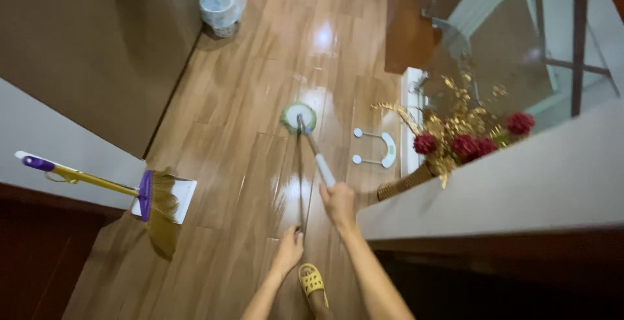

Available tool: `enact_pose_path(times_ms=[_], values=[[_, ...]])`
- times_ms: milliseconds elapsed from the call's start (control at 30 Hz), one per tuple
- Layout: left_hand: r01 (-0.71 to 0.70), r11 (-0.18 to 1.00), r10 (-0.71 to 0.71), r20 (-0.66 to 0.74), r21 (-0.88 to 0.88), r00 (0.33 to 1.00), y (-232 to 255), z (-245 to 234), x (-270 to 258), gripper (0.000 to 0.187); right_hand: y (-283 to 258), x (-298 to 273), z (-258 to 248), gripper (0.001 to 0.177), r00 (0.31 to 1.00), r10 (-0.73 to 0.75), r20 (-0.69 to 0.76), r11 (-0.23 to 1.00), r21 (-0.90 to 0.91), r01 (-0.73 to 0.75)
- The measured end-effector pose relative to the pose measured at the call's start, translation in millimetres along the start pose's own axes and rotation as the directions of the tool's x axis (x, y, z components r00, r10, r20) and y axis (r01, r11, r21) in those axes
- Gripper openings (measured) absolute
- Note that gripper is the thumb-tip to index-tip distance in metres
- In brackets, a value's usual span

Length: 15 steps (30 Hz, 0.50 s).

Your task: The person is mopping the wooden floor in a hallway and then inside a bedroom.

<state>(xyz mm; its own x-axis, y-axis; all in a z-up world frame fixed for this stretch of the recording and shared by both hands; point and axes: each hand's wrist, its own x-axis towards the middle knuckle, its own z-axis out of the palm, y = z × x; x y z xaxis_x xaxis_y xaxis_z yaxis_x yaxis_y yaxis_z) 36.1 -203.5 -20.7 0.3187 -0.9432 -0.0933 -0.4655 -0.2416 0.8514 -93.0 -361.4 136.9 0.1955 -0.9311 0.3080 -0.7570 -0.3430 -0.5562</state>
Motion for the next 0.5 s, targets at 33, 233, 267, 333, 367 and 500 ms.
enact_pose_path(times_ms=[33,233,267,333,367,500], values=[[-0.003,1.0,0.003,0.015,0.001,1.0,-1,11,2,0.034,-41,-14,-41,0.043,1.0,0.014,-0.003,1.0,-0.005,-0.014],[0.432,0.897,-0.386,0.311,-0.093,0.869,41,21,2,0.072,-163,-115,-147,0.042,0.983,-0.173,-0.064,0.895,0.406,0.184],[0.627,0.587,-0.471,0.414,-0.512,0.779,62,6,-8,0.066,-174,-125,-159,0.039,0.957,-0.278,-0.088,0.844,0.454,0.287],[0.658,0.089,-0.479,0.547,-0.748,0.687,73,-3,-21,0.07,-183,-142,-164,0.037,0.918,-0.378,-0.119,0.778,0.497,0.384],[0.637,0.051,-0.417,0.563,-0.769,0.714,62,3,-23,0.072,-180,-150,-157,0.036,0.919,-0.392,-0.049,0.794,0.487,0.365],[0.637,0.046,-0.415,0.566,-0.769,0.713,74,-10,-2,0.067,-167,-133,-108,0.03,0.887,-0.461,0.001,0.877,0.155,0.455]])
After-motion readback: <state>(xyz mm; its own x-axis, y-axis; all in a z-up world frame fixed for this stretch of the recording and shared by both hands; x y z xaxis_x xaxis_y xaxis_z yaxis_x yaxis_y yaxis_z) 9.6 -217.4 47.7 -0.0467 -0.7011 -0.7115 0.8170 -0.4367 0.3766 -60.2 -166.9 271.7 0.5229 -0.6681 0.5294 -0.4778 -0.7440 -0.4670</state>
